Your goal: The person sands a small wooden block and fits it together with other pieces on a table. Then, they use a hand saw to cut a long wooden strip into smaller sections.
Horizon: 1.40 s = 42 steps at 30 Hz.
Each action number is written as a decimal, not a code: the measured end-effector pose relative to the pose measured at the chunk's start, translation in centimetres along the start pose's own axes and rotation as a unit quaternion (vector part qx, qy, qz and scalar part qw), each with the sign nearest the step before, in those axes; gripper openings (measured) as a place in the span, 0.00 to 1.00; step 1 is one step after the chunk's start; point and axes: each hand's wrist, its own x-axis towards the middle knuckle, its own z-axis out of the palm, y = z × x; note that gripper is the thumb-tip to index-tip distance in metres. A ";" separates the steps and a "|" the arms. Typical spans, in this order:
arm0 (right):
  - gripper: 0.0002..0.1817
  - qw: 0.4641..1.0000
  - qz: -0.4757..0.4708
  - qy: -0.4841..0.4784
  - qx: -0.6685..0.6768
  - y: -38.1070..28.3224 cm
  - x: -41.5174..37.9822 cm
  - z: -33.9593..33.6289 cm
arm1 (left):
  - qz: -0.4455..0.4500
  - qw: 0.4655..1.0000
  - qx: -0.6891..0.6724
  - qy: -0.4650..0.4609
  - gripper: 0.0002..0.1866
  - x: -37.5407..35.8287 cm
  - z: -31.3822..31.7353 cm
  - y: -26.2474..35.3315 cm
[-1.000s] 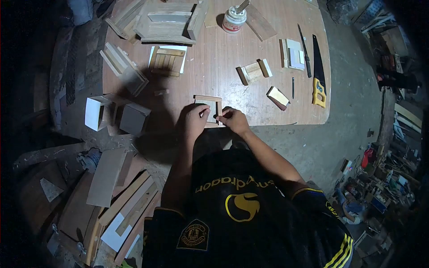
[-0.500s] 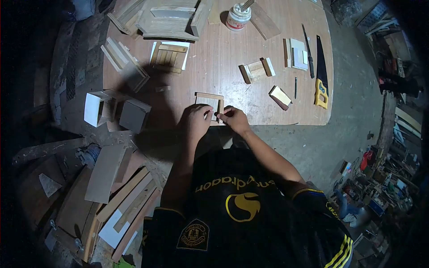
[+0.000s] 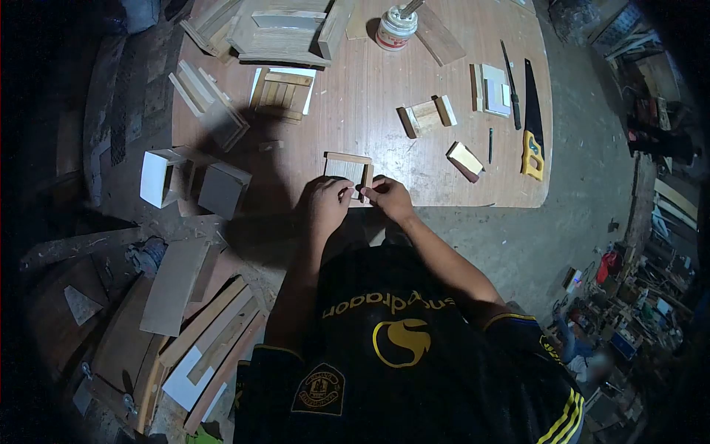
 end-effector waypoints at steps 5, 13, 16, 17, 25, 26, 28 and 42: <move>0.21 0.999 0.018 0.019 -0.025 -1.2 -1.0 -0.5 | 0.006 1.000 0.009 -0.002 0.07 -0.3 0.0 -0.2; 0.22 0.998 0.020 0.035 -0.040 -1.8 -1.4 -0.6 | 0.019 0.999 0.024 -0.009 0.08 -0.5 -0.5 0.3; 0.21 0.998 -0.020 0.040 -0.052 -0.4 -0.7 -0.3 | 0.003 1.000 0.019 -0.017 0.08 -0.7 -0.5 0.4; 0.21 0.998 -0.017 0.040 -0.048 -0.5 -0.8 -0.3 | 0.003 1.000 0.019 -0.016 0.08 -0.7 -0.4 0.3; 0.22 0.999 0.016 0.034 -0.022 -1.3 -1.0 -0.3 | 0.012 0.996 0.093 -0.004 0.08 -1.3 -0.2 0.2; 0.22 0.998 0.017 0.041 -0.039 -1.2 -0.9 -0.2 | 0.012 0.996 0.093 -0.004 0.08 -1.5 -0.1 0.1; 0.22 0.997 0.019 0.047 -0.055 -0.9 -0.8 -0.1 | 0.032 0.992 0.125 0.007 0.11 -2.0 0.2 -0.1; 0.21 0.997 0.008 0.055 -0.055 0.6 0.1 0.2 | 0.061 0.983 0.171 -0.012 0.19 -3.1 1.1 0.1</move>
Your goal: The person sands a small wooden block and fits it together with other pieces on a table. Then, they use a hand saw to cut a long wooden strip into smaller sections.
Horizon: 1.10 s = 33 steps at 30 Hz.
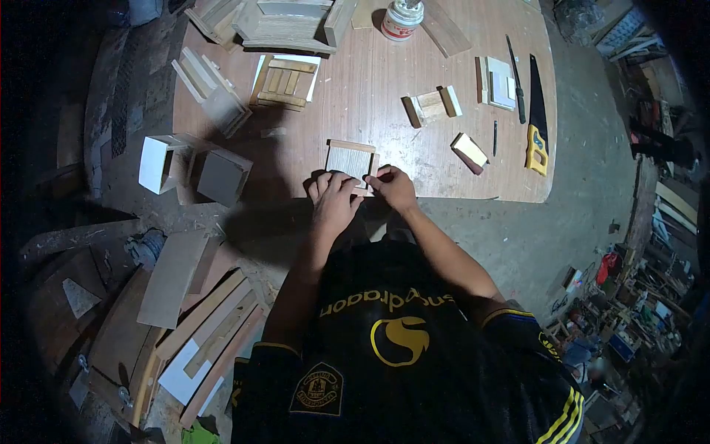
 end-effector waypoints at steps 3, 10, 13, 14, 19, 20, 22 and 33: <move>0.25 1.000 -0.002 0.004 0.015 0.3 0.1 0.2 | 0.008 1.000 0.008 -0.002 0.21 -0.1 0.5 0.0; 0.24 1.000 0.015 -0.002 0.015 -0.3 -0.1 -0.1 | 0.025 0.999 0.016 0.011 0.19 -0.2 1.0 0.3; 0.21 1.000 0.008 -0.006 0.006 -1.0 -0.4 -0.4 | 0.026 0.999 0.016 0.020 0.18 0.0 1.3 0.3; 0.21 1.000 0.012 -0.012 0.011 -0.8 -0.2 -0.3 | 0.026 0.999 0.016 0.020 0.18 0.0 1.3 0.4; 0.23 0.999 -0.002 -0.012 0.029 -0.1 -0.1 -0.2 | 0.032 0.999 0.004 0.029 0.15 0.1 1.2 0.5; 0.23 1.000 -0.002 -0.010 0.023 -0.2 -0.1 -0.2 | 0.032 0.999 0.003 0.028 0.15 0.1 1.2 0.5; 0.23 1.000 -0.002 -0.007 0.017 -0.4 -0.3 -0.2 | 0.035 0.999 0.002 0.037 0.13 0.1 1.2 0.6; 0.23 0.999 -0.006 -0.017 0.034 0.4 0.3 0.1 | 0.045 0.998 0.005 0.043 0.11 0.3 1.4 0.3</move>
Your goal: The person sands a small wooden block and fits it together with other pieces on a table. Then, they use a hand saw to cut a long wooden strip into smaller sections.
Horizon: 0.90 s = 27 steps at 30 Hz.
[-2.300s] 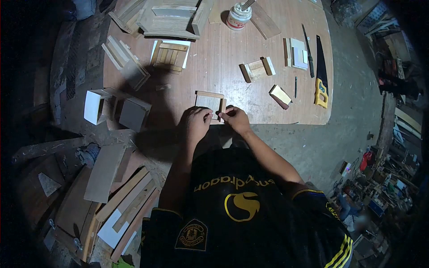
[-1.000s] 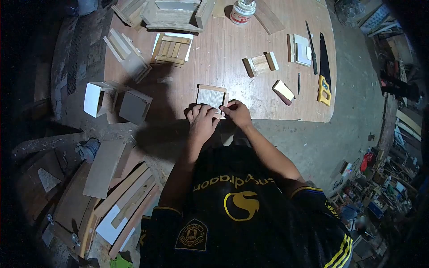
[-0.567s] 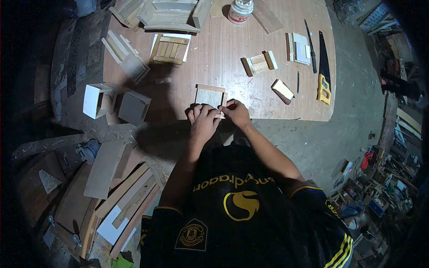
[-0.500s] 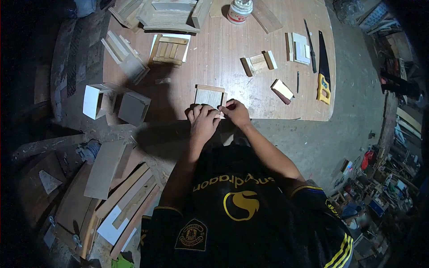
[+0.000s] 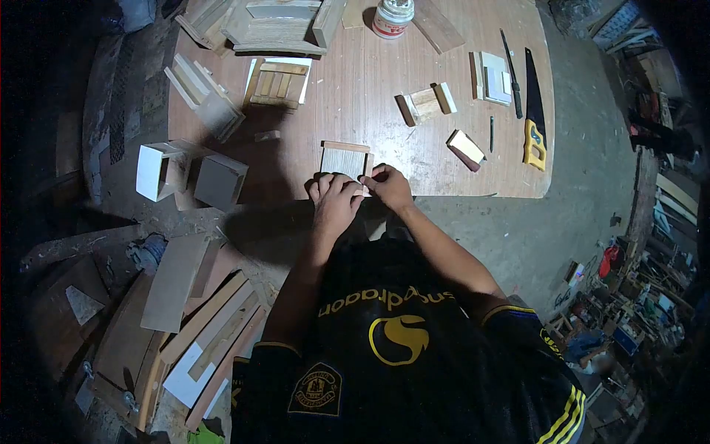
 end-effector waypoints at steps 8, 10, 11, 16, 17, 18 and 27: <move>0.23 1.000 0.007 0.002 -0.027 -0.7 -0.3 -0.1 | 0.002 1.000 -0.002 0.005 0.10 -0.1 0.1 -0.1; 0.23 1.000 0.007 0.006 -0.030 -0.7 -0.4 -0.1 | 0.002 1.000 -0.007 0.007 0.10 -0.1 0.1 -0.1; 0.23 0.999 0.008 0.012 -0.035 -1.0 -0.6 -0.1 | 0.002 1.000 -0.007 0.007 0.10 -0.1 0.1 -0.1; 0.23 0.999 0.004 0.016 -0.042 -1.9 -1.1 -0.4 | 0.004 1.000 -0.007 0.005 0.10 -0.1 0.1 -0.2; 0.23 0.999 0.006 0.014 -0.037 -1.8 -1.0 -0.4 | 0.004 1.000 -0.007 0.005 0.10 -0.1 0.1 -0.2; 0.23 0.999 0.008 0.013 -0.031 -1.7 -1.0 -0.4 | 0.005 1.000 -0.011 0.003 0.10 -0.1 0.1 -0.3; 0.24 1.000 0.015 0.010 -0.015 -0.8 -0.4 0.0 | 0.007 1.000 -0.010 -0.002 0.11 -0.2 0.0 -0.3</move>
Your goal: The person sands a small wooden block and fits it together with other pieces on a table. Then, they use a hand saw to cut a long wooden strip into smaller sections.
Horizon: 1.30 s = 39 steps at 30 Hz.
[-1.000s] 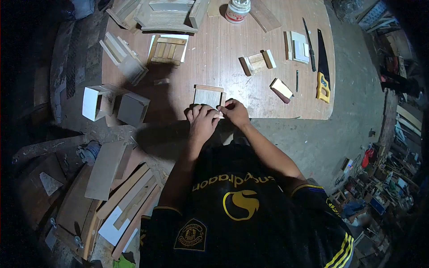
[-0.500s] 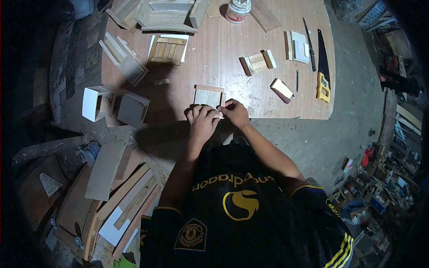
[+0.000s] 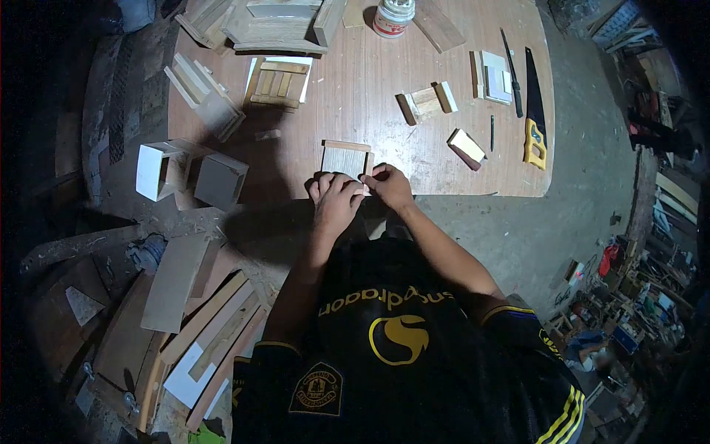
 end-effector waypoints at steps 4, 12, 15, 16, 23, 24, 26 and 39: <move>0.24 1.000 0.001 -0.007 0.013 0.4 0.2 0.1 | -0.001 1.000 0.003 -0.001 0.11 0.0 0.0 0.0; 0.24 1.000 0.011 -0.008 0.011 0.1 0.0 0.0 | 0.003 1.000 0.006 0.010 0.12 -0.2 0.1 0.0; 0.24 1.000 0.009 -0.004 0.006 -0.1 -0.1 -0.1 | 0.009 1.000 0.011 0.007 0.12 -0.1 0.0 0.0; 0.24 1.000 0.009 -0.003 0.006 -0.1 -0.1 -0.1 | 0.014 1.000 0.017 0.004 0.13 -0.1 0.0 0.0; 0.24 1.000 -0.003 -0.005 0.013 0.9 0.4 0.3 | 0.014 1.000 0.015 0.002 0.15 0.0 -0.1 0.2; 0.25 1.000 -0.007 -0.004 0.012 1.1 0.6 0.3 | 0.003 1.000 -0.009 0.029 0.15 0.1 -0.9 0.5; 0.24 1.000 -0.003 -0.015 0.025 1.5 0.8 0.3 | -0.008 0.998 -0.032 0.055 0.14 0.1 -1.3 0.2; 0.24 0.999 0.001 -0.025 0.024 -0.3 -0.1 -0.3 | -0.202 0.943 -0.247 0.094 0.10 -3.2 1.6 -8.8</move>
